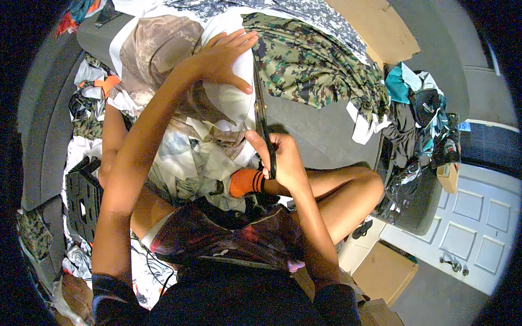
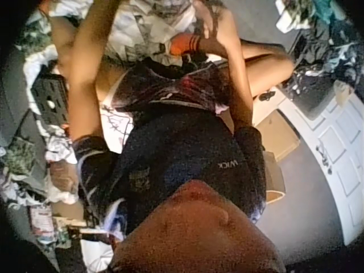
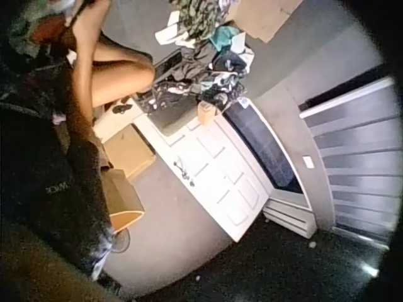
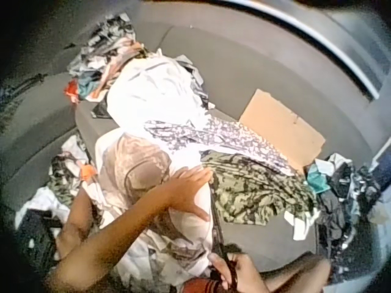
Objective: Cutting out patterns or sections from various clothing items using a pair of scissors.
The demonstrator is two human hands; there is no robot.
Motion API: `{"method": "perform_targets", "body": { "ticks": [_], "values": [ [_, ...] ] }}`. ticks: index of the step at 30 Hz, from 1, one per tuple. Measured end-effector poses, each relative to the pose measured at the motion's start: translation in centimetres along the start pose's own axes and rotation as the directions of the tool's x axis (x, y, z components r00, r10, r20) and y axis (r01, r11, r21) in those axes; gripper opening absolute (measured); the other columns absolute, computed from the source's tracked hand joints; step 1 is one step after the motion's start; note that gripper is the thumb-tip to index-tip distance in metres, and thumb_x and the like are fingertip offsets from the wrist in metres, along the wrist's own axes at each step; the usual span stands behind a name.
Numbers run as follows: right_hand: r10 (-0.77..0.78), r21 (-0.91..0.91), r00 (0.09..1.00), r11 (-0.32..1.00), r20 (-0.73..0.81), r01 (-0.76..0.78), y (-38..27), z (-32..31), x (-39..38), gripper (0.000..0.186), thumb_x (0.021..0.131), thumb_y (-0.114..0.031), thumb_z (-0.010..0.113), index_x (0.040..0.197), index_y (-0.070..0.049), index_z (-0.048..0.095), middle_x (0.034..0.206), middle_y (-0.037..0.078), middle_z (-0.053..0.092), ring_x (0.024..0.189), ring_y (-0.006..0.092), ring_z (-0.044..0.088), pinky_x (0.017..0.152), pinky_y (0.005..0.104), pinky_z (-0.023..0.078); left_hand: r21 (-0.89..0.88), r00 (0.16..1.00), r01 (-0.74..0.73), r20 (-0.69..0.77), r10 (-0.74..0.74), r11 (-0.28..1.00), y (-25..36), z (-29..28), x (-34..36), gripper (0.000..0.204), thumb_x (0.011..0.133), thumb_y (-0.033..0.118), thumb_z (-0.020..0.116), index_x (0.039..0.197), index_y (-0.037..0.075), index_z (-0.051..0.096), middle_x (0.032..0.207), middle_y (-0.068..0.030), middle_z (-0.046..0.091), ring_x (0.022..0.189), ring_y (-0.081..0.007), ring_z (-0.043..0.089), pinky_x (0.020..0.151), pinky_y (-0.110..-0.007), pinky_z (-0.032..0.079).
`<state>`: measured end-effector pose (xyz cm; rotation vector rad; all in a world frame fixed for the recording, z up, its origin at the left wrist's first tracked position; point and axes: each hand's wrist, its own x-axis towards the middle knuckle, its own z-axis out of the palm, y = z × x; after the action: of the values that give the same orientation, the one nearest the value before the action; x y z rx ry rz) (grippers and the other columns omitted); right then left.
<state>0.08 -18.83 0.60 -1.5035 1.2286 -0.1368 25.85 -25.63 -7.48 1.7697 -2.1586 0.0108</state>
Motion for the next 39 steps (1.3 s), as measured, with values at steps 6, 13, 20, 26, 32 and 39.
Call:
{"method": "perform_targets", "body": {
  "ticks": [6, 13, 20, 26, 32, 39],
  "values": [
    [0.006, 0.076, 1.000, 0.997, 0.026, -0.008, 1.0, -0.5, -0.5, 0.046, 0.092, -0.036, 0.061, 0.058, -0.008, 0.048, 0.048, 0.001, 0.046, 0.035, 0.0100, 0.042, 0.036, 0.0227, 0.034, -0.006, 0.999, 0.017, 0.029, -0.017, 1.000, 0.3, -0.5, -0.2, 0.122, 0.058, 0.080, 0.063, 0.149, 0.008, 0.026, 0.157, -0.0042, 0.023, 0.145, -0.0214, 0.018, 0.116, -0.043, 0.013],
    [0.081, 0.283, 0.984, 0.958, -0.160, -0.033, 4.0, -2.9, -4.2, 0.044, 0.093, -0.034, 0.059, 0.058, -0.008, 0.049, 0.047, 0.002, 0.046, 0.035, 0.0096, 0.040, 0.035, 0.0225, 0.033, -0.028, 0.997, -0.075, -0.004, 0.075, 0.997, 3.6, -0.4, -1.9, 0.126, 0.055, 0.086, 0.058, 0.149, 0.009, 0.026, 0.157, -0.0030, 0.023, 0.145, -0.0260, 0.016, 0.117, -0.047, 0.011],
    [0.040, 0.450, 0.880, 0.869, -0.473, 0.203, 7.5, -10.2, -8.2, 0.044, 0.095, -0.035, 0.053, 0.059, -0.010, 0.049, 0.045, 0.002, 0.044, 0.032, 0.0109, 0.035, 0.032, 0.0225, 0.030, -0.249, 0.983, -0.177, 0.002, 0.184, 0.952, 14.8, 0.5, -3.6, 0.112, 0.062, 0.069, 0.069, 0.148, 0.008, 0.029, 0.156, -0.0045, 0.026, 0.144, -0.0299, 0.019, 0.115, -0.049, 0.016],
    [-0.143, 0.099, 0.733, 0.956, -0.665, 0.277, 5.6, -16.6, -5.4, 0.044, 0.094, -0.036, 0.054, 0.058, -0.011, 0.046, 0.046, 0.002, 0.045, 0.034, 0.0122, 0.036, 0.037, 0.0221, 0.030, -0.500, 0.937, -0.191, 0.165, 0.309, 0.845, 15.4, -1.9, 2.7, 0.062, 0.088, 0.045, 0.061, 0.136, 0.009, 0.049, 0.141, -0.0082, 0.048, 0.125, -0.0303, 0.048, 0.101, -0.043, 0.039],
    [-0.229, 0.143, 0.820, 0.926, -0.524, 0.350, 3.8, -19.2, 1.2, 0.042, 0.089, -0.026, 0.063, 0.054, -0.011, 0.045, 0.043, -0.001, 0.039, 0.037, 0.0096, 0.040, 0.039, 0.0220, 0.032, -0.507, 0.999, -0.005, 0.027, 0.022, 0.862, 6.7, -2.7, 13.6, 0.030, 0.094, 0.019, 0.054, 0.119, 0.005, 0.062, 0.120, -0.0087, 0.063, 0.101, -0.0263, 0.061, 0.090, -0.033, 0.048],
    [-0.286, -0.018, 0.843, 0.950, -0.455, 0.313, 4.1, -15.6, 0.7, 0.040, 0.085, -0.018, 0.069, 0.055, -0.010, 0.045, 0.045, -0.001, 0.042, 0.036, 0.0092, 0.039, 0.037, 0.0229, 0.031, 0.082, 0.981, 0.160, -0.119, -0.150, 0.984, -6.9, 7.8, 22.8, 0.055, 0.093, 0.057, 0.037, 0.117, 0.017, 0.066, 0.131, -0.0058, 0.058, 0.116, -0.0331, 0.054, 0.100, -0.045, 0.041]
  ]
}}
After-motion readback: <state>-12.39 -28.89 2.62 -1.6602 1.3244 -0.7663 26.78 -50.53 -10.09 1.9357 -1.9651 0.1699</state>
